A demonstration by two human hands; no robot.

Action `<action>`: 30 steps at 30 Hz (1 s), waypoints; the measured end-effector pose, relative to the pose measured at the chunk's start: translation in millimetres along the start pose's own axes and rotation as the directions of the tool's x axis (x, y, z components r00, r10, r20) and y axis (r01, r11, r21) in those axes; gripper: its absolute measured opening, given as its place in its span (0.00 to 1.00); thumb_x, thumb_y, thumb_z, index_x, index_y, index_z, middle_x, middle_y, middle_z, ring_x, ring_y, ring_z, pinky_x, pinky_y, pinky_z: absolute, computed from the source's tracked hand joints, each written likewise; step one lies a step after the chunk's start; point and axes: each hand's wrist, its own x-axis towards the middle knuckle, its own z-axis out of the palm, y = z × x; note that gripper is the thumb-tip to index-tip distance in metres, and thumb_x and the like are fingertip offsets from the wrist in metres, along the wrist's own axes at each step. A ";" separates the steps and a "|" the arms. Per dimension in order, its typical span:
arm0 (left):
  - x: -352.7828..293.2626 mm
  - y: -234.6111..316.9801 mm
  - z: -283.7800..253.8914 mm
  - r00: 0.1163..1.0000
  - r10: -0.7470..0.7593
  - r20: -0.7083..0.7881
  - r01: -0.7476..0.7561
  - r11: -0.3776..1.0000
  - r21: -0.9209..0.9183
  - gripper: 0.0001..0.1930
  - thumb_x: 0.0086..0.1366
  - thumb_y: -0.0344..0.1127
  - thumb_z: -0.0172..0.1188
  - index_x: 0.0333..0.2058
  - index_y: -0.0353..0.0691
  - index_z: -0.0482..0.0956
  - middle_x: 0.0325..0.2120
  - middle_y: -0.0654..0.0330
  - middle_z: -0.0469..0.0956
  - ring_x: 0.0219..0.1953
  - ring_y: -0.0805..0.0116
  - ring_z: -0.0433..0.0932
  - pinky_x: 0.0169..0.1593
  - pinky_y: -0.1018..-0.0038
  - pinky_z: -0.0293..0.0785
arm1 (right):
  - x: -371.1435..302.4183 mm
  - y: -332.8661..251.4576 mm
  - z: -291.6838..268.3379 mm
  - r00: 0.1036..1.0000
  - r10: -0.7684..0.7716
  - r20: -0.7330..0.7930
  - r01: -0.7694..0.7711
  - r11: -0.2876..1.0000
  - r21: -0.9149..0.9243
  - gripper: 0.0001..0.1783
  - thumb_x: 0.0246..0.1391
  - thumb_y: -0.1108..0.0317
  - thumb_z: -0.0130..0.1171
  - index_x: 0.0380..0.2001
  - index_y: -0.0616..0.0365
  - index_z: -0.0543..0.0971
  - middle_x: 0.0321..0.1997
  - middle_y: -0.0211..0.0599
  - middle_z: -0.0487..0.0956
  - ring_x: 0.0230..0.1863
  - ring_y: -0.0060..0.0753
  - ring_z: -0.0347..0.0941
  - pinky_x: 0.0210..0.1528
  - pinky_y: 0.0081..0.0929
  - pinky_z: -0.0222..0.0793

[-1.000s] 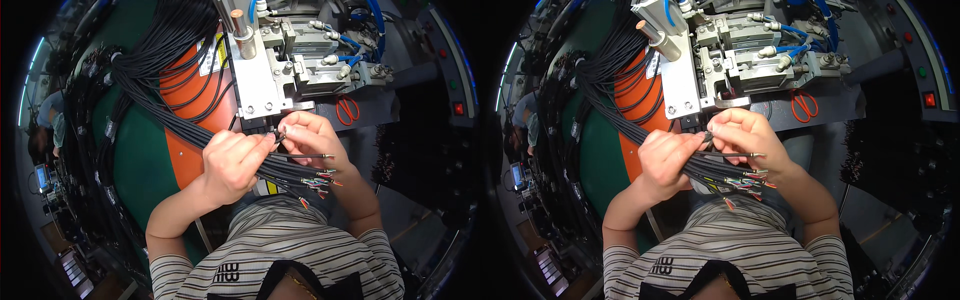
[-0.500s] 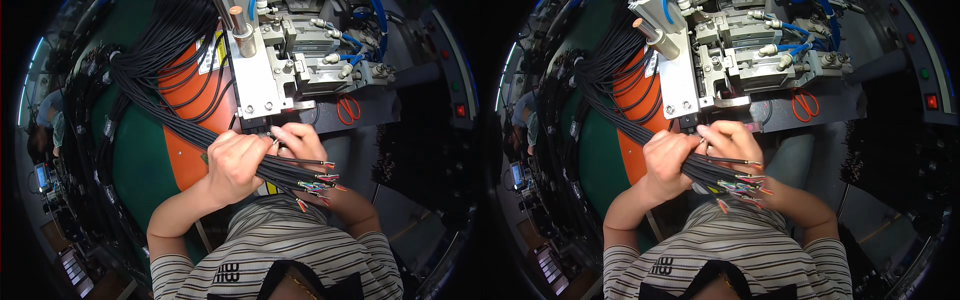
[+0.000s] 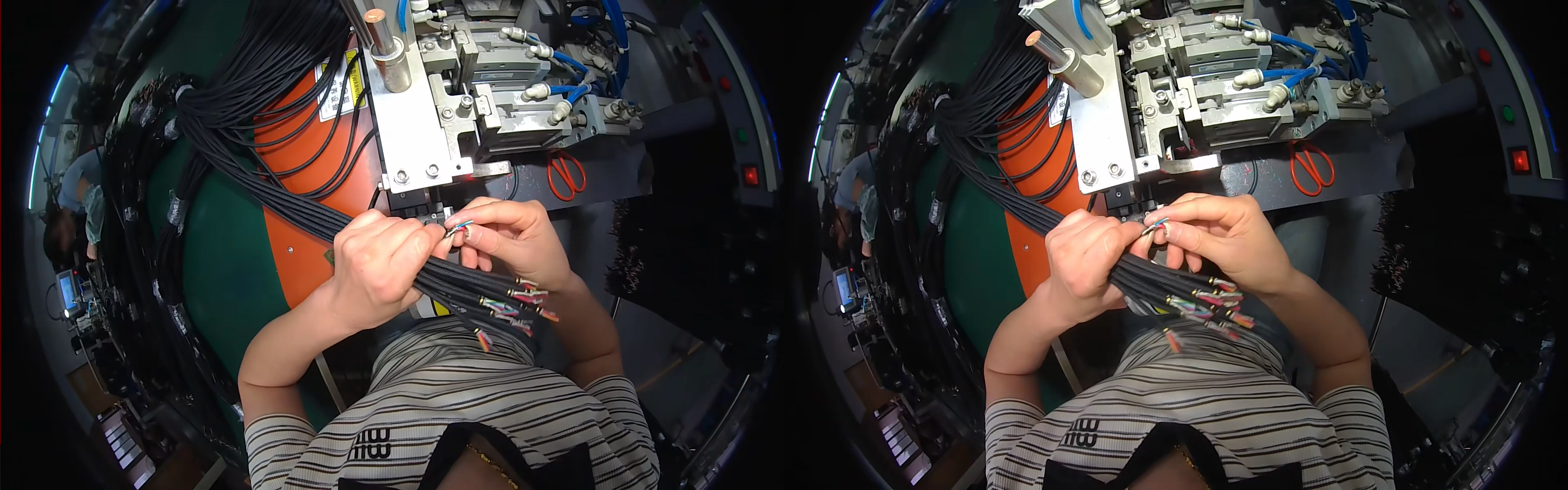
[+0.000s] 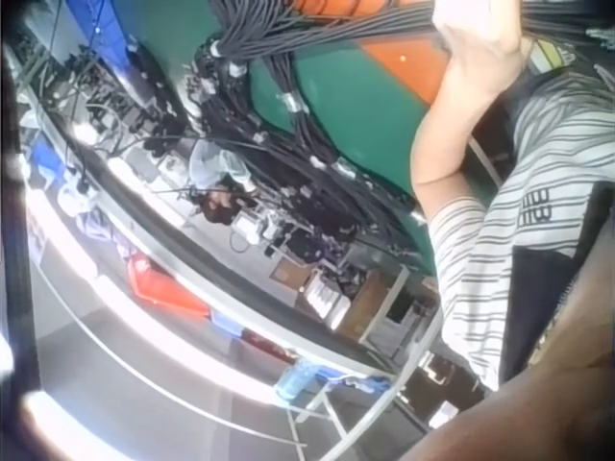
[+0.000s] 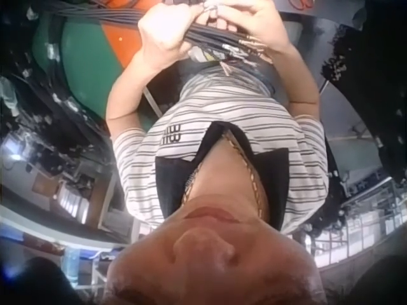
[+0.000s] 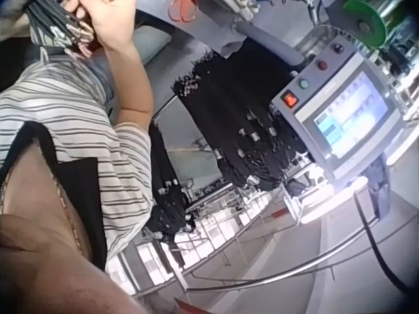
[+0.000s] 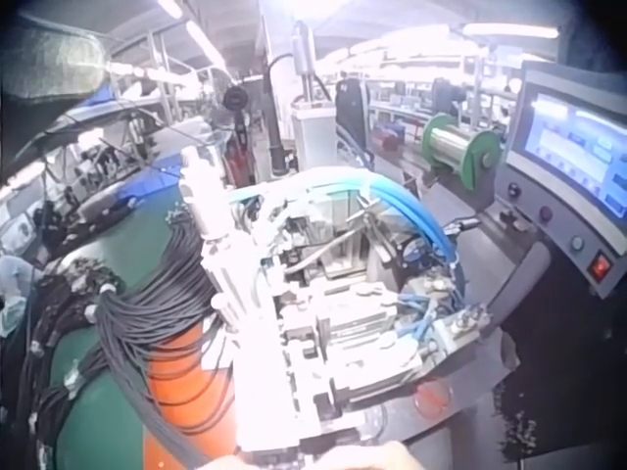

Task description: Manually inserting individual wires from a bundle into a connector block on an industrial assembly machine.

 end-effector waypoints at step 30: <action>0.9 -3.2 -5.5 0.974 -0.070 0.216 0.094 0.990 -0.106 0.06 0.54 0.30 0.65 0.26 0.37 0.76 0.16 0.60 0.73 0.16 0.63 0.73 0.22 0.70 0.63 | 8.4 -17.5 4.4 0.942 -0.280 0.186 0.307 0.491 -0.815 0.04 0.49 0.80 0.63 0.30 0.66 0.80 0.27 0.37 0.78 0.22 0.19 0.75 0.21 0.16 0.68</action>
